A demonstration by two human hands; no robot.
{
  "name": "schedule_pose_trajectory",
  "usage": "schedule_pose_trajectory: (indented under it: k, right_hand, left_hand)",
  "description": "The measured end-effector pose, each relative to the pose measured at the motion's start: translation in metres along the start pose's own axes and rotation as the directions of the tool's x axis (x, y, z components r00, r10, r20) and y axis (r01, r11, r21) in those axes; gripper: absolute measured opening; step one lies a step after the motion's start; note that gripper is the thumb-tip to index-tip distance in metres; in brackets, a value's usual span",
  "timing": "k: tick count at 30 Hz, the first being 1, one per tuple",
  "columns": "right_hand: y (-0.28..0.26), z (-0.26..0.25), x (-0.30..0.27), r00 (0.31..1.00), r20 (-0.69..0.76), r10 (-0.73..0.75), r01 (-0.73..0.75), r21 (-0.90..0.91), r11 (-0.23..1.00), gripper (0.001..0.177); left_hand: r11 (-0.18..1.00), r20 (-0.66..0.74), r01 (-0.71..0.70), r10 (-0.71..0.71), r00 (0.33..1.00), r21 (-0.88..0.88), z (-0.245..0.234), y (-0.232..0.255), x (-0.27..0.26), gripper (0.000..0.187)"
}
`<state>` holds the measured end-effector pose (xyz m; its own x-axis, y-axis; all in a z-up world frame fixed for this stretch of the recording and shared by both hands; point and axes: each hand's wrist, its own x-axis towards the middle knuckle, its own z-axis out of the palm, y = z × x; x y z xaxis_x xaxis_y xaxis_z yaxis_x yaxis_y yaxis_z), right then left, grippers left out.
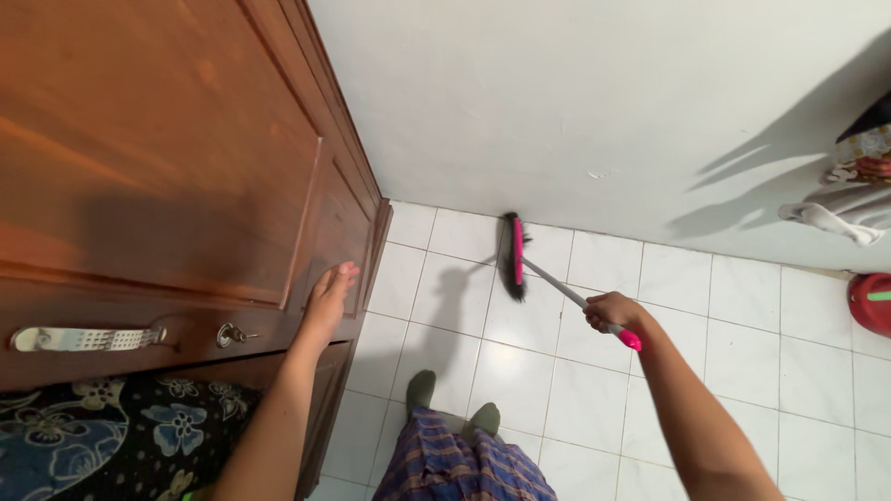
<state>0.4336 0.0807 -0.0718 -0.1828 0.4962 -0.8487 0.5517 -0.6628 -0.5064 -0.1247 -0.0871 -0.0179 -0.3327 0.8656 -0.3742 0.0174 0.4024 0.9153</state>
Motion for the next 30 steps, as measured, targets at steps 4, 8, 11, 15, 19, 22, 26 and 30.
schedule_pose_trajectory:
  k: [4, 8, 11, 15, 19, 22, 26, 30]
  right_hand:
    - [-0.023, 0.011, -0.025, 0.999, 0.019, -0.029, 0.031, -0.126, 0.992, 0.042]
    - [-0.039, 0.060, 0.026, 0.991, 0.137, 0.006, -0.003, -0.022, 1.000, 0.056]
    - [-0.036, 0.116, 0.077, 0.961, 0.266, -0.079, 0.026, 0.199, 0.980, 0.057]
    - [-0.034, 0.173, 0.104, 0.972, 0.206, -0.118, 0.035, 0.367, 0.930, 0.051]
    - [-0.005, 0.156, 0.121, 0.989, 0.072, -0.130, 0.100, 0.322, 0.942, 0.040]
    - [0.037, 0.092, 0.115, 0.993, 0.045, -0.106, 0.082, 0.374, 0.924, 0.025]
    - [0.090, 0.021, 0.073, 0.997, -0.017, 0.077, -0.047, 0.649, 0.759, 0.014]
    - [0.141, -0.021, 0.015, 0.965, -0.138, 0.223, -0.063, 0.705, 0.707, 0.016]
  left_hand:
    - [1.000, 0.005, -0.024, 0.024, 1.000, -0.013, 0.006, 0.002, 0.006, 0.065]
    - [1.000, 0.027, -0.001, 0.001, 1.000, -0.024, 0.019, 0.003, 0.006, 0.065]
    - [0.999, 0.037, 0.022, -0.020, 0.999, -0.032, 0.028, 0.008, 0.003, 0.065]
    - [1.000, 0.047, 0.010, -0.010, 0.999, -0.013, 0.033, 0.017, 0.004, 0.065]
    - [1.000, 0.081, 0.002, -0.004, 0.997, 0.022, 0.036, 0.024, 0.008, 0.064]
    - [1.000, 0.115, -0.007, 0.004, 0.993, 0.024, 0.048, 0.027, 0.021, 0.064]
    - [0.999, 0.179, 0.024, -0.032, 0.983, 0.045, 0.076, 0.032, 0.038, 0.063]
    - [0.998, 0.282, 0.008, -0.023, 0.959, 0.055, 0.115, 0.050, 0.044, 0.063]
